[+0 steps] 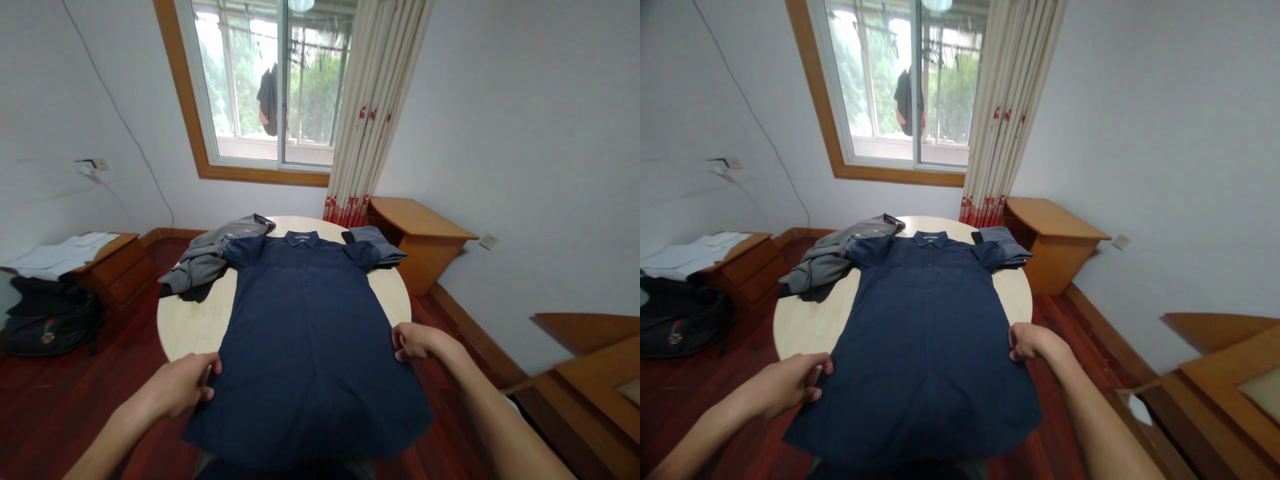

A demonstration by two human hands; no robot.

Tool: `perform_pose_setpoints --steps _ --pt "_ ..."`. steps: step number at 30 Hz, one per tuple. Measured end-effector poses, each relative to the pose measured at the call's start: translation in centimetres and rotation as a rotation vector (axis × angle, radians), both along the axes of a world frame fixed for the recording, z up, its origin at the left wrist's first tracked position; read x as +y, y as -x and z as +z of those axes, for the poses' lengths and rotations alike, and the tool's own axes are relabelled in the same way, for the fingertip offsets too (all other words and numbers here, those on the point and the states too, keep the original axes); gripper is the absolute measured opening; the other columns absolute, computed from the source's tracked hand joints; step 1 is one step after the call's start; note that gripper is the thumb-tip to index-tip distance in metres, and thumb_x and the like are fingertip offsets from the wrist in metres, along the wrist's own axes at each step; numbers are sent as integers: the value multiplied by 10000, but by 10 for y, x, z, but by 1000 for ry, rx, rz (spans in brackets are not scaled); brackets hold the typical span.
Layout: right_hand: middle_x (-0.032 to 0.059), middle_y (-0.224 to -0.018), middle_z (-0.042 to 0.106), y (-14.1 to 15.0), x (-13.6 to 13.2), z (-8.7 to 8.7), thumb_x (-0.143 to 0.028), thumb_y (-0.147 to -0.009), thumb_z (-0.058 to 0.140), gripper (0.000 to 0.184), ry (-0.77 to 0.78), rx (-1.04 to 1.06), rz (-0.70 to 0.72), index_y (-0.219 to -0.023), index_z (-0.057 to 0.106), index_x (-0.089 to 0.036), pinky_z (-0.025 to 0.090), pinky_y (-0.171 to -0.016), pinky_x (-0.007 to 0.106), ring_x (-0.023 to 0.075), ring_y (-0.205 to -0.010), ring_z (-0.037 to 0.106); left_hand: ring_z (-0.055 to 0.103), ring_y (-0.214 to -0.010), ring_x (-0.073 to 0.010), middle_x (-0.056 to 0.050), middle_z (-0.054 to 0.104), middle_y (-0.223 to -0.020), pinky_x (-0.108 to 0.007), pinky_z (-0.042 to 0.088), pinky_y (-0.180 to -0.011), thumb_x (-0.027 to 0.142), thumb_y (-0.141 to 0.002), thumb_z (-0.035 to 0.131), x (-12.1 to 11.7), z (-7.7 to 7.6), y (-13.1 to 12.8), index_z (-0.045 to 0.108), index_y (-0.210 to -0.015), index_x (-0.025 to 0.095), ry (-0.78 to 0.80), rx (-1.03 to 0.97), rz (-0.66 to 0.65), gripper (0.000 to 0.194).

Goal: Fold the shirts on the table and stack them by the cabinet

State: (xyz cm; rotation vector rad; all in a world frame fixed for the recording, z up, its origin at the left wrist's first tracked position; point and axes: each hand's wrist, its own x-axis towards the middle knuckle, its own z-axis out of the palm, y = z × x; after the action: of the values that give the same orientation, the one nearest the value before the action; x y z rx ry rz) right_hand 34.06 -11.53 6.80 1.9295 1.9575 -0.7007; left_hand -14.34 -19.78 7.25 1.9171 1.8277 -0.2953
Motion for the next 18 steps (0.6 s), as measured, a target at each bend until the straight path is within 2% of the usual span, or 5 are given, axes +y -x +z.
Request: perform_pose_setpoints --steps 5,8,11,14,18 --pt "133 -1107 735 54 37 25 -384 -856 680 353 -390 -75 166 -1162 706 -211 503 -818 343 291 -1028 691 671 -1073 -309 -115 731 -1140 -378 492 -859 503 -901 535 60 16 -45 660 -1249 211 -267 -19 -104 471" --pt "138 -1377 616 111 78 13 -371 -934 577 453 -546 112 300 -1343 610 -180 442 -1027 349 274 -1244 592 573 -1263 -281 -128 629 -1369 -385 422 -1059 502 -957 439 120 -5 -91 629 -1318 191 -470 -172 -301 514" --pt "139 -1549 439 153 115 -15 -392 -965 524 557 -567 202 361 -1466 490 -152 299 -1171 379 261 -1437 393 320 -1479 -286 -103 355 -1608 -500 251 -1194 511 -977 395 173 -39 -120 490 -1465 193 -488 -146 -345 590" --pt "106 -1629 292 158 141 -45 -449 -1012 394 594 -548 212 305 -1541 373 -180 188 -1217 440 239 -1513 239 193 -1530 -260 -69 241 -1651 -539 164 -1217 544 -1001 300 208 -67 -114 377 -1537 210 -490 -105 -282 637" --pt "74 -1654 228 117 158 -69 -533 -1029 252 642 -577 157 160 -1565 316 -185 116 -1230 452 212 -1535 156 173 -1534 -260 -73 234 -1650 -531 155 -1217 583 -997 242 230 -81 -68 350 -1554 216 -546 -30 -126 676"
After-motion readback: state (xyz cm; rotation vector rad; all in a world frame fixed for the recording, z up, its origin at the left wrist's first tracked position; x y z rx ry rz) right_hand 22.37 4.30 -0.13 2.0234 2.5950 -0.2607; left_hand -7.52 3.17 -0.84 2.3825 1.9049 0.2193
